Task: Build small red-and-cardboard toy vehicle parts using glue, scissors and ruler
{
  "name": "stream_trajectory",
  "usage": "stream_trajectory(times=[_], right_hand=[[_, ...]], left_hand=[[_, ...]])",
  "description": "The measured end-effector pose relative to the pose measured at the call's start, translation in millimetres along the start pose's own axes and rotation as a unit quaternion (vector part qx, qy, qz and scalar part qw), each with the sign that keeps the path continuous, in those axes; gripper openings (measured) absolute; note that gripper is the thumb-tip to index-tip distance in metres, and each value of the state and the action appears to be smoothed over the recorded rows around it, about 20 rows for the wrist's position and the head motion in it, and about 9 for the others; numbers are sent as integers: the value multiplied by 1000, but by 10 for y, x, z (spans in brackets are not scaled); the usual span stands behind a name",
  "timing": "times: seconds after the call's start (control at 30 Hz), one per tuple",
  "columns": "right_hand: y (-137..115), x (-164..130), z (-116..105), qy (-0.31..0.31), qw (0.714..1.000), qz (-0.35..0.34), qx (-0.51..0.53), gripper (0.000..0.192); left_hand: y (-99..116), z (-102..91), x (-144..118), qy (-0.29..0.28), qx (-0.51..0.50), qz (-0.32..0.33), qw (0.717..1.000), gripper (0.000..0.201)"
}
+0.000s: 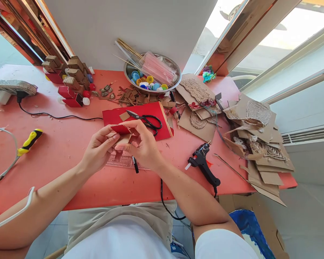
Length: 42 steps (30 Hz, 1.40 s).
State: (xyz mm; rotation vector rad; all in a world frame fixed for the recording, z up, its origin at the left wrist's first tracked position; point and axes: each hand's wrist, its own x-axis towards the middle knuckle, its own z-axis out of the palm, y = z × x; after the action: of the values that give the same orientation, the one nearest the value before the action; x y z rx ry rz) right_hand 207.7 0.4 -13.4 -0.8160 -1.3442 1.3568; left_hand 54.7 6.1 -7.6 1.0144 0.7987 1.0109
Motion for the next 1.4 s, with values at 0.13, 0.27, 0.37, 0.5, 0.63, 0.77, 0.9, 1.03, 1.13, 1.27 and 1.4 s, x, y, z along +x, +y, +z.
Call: stream_trajectory(times=[0.13, 0.27, 0.37, 0.5, 0.63, 0.77, 0.9, 1.03, 1.13, 1.27, 1.4], right_hand=[[-41, 19, -6, 8, 999, -11, 33, 53], [-42, 22, -14, 32, 999, 1, 34, 54], [-10, 20, 1, 44, 998, 17, 46, 58], [18, 14, 37, 43, 996, 38, 68, 60], [0, -16, 47, 42, 999, 25, -1, 58], [-20, -44, 36, 36, 993, -20, -108, 57], [-14, -47, 31, 34, 986, -49, -159, 57], [28, -47, 15, 36, 981, -56, -181, 56], [66, -44, -13, 63, 961, -104, -248, 56], [86, -45, -32, 51, 942, -163, -289, 52], [65, -74, -30, 40, 929, -191, -316, 38]], left_hand=[[-26, -40, -13, -28, 56, 65, 996, 53], [-77, -69, -27, -57, 109, 127, 984, 53], [-113, -71, -42, -47, 162, 153, 974, 44], [-115, -57, -65, -18, 213, 163, 963, 35], [-88, -54, -75, 0, 227, 150, 962, 42], [-63, -88, -63, 21, 265, 154, 952, 39], [-38, -113, -31, 32, 280, 195, 939, 43], [-37, -105, 3, 23, 180, 148, 972, 49], [-47, -100, 16, -17, 95, 98, 990, 54], [-55, -84, 2, -74, 8, 42, 996, 53], [-60, -71, -4, -69, -57, 7, 996, 46]])
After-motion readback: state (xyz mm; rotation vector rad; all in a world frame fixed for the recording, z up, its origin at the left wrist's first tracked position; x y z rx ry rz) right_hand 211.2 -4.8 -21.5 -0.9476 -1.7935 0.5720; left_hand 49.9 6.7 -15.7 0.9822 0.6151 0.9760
